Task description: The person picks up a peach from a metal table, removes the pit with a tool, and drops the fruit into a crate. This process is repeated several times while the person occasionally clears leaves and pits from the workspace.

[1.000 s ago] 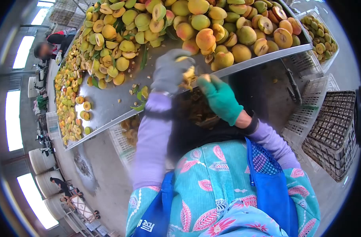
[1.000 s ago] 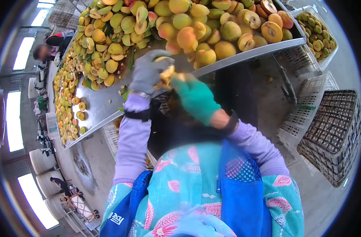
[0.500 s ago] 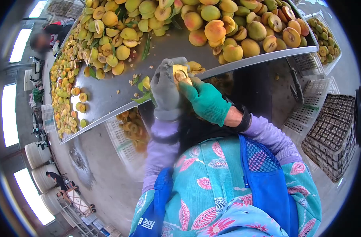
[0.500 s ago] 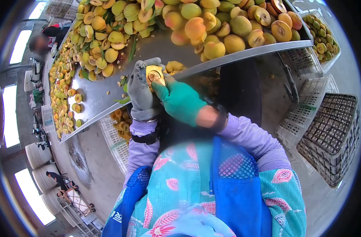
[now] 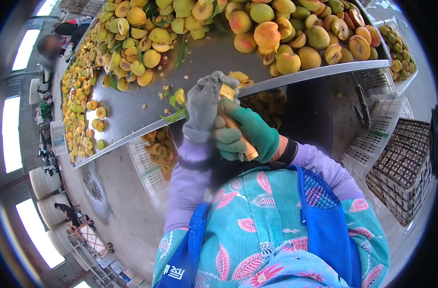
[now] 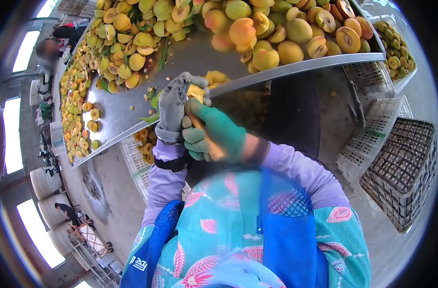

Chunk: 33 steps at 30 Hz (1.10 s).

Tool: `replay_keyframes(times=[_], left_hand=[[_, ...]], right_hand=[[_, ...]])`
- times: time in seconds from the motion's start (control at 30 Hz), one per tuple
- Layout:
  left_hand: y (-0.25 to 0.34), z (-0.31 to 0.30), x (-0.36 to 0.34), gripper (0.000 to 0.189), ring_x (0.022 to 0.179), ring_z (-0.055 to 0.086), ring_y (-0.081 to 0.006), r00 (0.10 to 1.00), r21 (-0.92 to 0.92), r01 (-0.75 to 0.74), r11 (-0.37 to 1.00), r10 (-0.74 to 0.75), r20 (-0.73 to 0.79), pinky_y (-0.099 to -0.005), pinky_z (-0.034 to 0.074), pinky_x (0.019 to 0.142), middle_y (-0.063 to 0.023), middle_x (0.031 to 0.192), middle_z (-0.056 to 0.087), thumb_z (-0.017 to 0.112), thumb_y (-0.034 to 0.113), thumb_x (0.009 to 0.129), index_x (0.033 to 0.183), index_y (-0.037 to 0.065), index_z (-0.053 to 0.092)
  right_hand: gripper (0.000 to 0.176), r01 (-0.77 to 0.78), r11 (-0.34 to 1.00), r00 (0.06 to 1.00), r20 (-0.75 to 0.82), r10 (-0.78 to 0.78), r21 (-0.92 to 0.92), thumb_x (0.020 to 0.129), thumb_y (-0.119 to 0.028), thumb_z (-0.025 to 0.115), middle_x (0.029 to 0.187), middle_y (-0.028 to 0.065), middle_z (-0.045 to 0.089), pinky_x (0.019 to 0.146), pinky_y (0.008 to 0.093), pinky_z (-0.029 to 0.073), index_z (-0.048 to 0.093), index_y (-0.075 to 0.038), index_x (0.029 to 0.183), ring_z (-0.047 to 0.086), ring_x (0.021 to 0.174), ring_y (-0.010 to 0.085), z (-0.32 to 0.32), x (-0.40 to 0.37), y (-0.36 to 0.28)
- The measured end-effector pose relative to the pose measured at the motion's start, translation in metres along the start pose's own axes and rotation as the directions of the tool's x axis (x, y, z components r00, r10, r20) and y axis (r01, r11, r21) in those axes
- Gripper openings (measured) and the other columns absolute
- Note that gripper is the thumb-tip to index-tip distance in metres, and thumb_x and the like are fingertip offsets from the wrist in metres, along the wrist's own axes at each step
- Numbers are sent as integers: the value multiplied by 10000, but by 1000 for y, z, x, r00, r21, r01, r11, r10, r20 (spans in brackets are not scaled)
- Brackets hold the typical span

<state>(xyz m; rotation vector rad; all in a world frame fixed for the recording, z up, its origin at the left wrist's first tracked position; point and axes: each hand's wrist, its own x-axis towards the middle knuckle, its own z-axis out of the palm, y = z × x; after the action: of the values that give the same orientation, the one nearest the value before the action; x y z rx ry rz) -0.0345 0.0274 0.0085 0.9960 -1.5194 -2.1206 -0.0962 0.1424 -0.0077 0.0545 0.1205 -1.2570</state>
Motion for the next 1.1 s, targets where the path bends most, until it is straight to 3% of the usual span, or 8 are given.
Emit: replay_keyframes(times=[0.2,0.3,0.37,0.47,0.53,0.6,0.87,1.1], left_hand=[[-4,-21,-17,302,767,613,-209,987,-538,-161,827,138,-83,-328,524,649,-86,847,614,539,355,938,1034,75,595],[4,-111,-68,283,762,626,-209,952,-650,-294,701,153,-265,-365,523,650,-116,839,641,561,340,912,984,73,623],[15,-171,-93,259,763,641,-206,876,179,-153,972,217,-430,-356,522,665,-121,852,660,564,287,901,1004,61,638],[36,-170,-82,244,763,662,-203,830,914,381,140,384,-405,-341,524,685,-131,869,682,565,211,889,1044,45,656],[18,-178,-25,257,735,662,-255,780,981,-191,-37,601,175,-355,536,718,-148,873,678,561,191,879,1056,38,668],[8,-149,43,269,924,636,-304,840,762,-467,-449,44,541,-392,513,808,-165,935,662,626,182,780,1019,77,689],[4,-45,32,323,809,641,-273,936,676,-332,658,321,148,-387,505,709,-165,886,663,636,254,819,1063,46,603],[107,-127,56,337,1087,551,-330,848,865,-409,291,472,242,-397,447,946,-170,1110,589,660,209,809,1113,70,617]], right_hand=[[430,-193,974,938,312,148,119,994,-527,380,550,-63,382,392,238,308,492,-141,841,342,382,64,12,-11,0],[467,-262,894,960,-195,202,-364,971,-560,401,551,-28,411,367,230,301,482,-118,842,357,375,70,24,-34,-16],[398,-413,437,885,-465,-13,-799,961,-469,490,576,16,493,365,234,365,507,-97,822,477,412,106,10,-37,-29],[352,-151,-96,881,-90,-465,-984,952,-415,510,593,87,538,428,368,427,605,-85,1028,529,445,259,15,-21,-41],[302,-145,-583,809,243,-535,-800,899,-343,552,729,182,625,585,482,480,637,-84,1031,597,643,415,13,8,-75],[297,-375,-638,764,167,-624,-672,896,-343,553,808,186,658,580,490,479,670,-74,944,631,706,382,-7,45,-110],[518,-257,-429,871,-15,-492,-866,958,-495,433,813,239,650,679,488,479,635,-19,928,625,767,425,-20,65,-111],[303,-223,-703,682,407,-607,-675,908,-323,583,713,229,589,585,521,432,523,-38,825,579,694,430,84,88,-186]])
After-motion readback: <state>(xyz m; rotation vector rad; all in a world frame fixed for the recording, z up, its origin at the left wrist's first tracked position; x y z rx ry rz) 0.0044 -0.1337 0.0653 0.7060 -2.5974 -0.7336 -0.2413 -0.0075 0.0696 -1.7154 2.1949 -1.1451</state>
